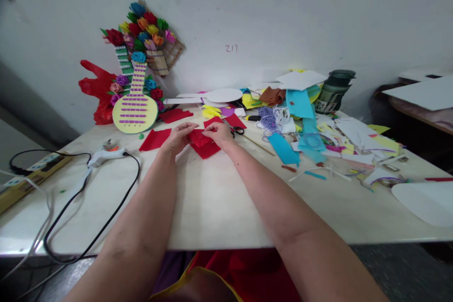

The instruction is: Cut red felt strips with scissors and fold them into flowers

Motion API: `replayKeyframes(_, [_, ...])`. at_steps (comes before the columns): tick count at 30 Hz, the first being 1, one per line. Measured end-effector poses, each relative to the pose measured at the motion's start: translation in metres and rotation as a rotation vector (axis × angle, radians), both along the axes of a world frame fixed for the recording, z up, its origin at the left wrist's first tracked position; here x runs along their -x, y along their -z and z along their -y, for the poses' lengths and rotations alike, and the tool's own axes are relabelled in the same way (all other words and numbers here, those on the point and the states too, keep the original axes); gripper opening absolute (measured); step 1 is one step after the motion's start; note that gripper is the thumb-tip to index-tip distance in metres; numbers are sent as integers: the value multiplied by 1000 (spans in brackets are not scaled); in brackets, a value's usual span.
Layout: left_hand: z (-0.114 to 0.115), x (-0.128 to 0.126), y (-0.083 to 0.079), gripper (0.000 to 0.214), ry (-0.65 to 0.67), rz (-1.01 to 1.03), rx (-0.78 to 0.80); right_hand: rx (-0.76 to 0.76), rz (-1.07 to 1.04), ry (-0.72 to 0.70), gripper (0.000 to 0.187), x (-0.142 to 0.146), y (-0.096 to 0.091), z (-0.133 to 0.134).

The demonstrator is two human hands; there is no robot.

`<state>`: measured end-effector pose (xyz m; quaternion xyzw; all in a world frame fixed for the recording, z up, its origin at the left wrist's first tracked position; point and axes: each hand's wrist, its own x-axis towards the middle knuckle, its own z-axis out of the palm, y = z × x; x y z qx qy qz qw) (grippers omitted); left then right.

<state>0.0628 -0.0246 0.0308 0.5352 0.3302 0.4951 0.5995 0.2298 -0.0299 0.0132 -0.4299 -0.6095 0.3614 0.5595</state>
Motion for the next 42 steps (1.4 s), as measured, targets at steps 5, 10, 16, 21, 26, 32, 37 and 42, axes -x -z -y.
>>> replayKeyframes(5, [-4, -1, 4, 31, -41, -90, -45, -36, 58, 25, 22, -1, 1, -2])
replayKeyframes(10, [-7, 0, 7, 33, -48, -105, -94, -53, 55, 24, 22, -1, 1, -3])
replayKeyframes(16, [-8, -3, 7, 41, -121, -89, -139, -17, -13, 1, 20, 1, 0, -3])
replayKeyframes(21, [-6, -6, 4, 50, -131, 3, 34, 48, -136, 3, 21, 3, -1, -2])
replayKeyframes(26, [-2, -11, 4, 34, -44, 52, 156, 26, -169, 39, 21, 4, -2, -1])
replayKeyframes(32, [-3, -15, 5, 28, -22, 104, 228, -82, -113, 86, 22, 4, 1, -4])
replayKeyframes(37, [-6, -17, 7, 25, -71, 155, 235, -93, -103, 102, 22, 5, 0, -2])
replayKeyframes(42, [-7, -16, 9, 25, -65, 133, 126, 62, -73, 57, 26, 4, -3, 5])
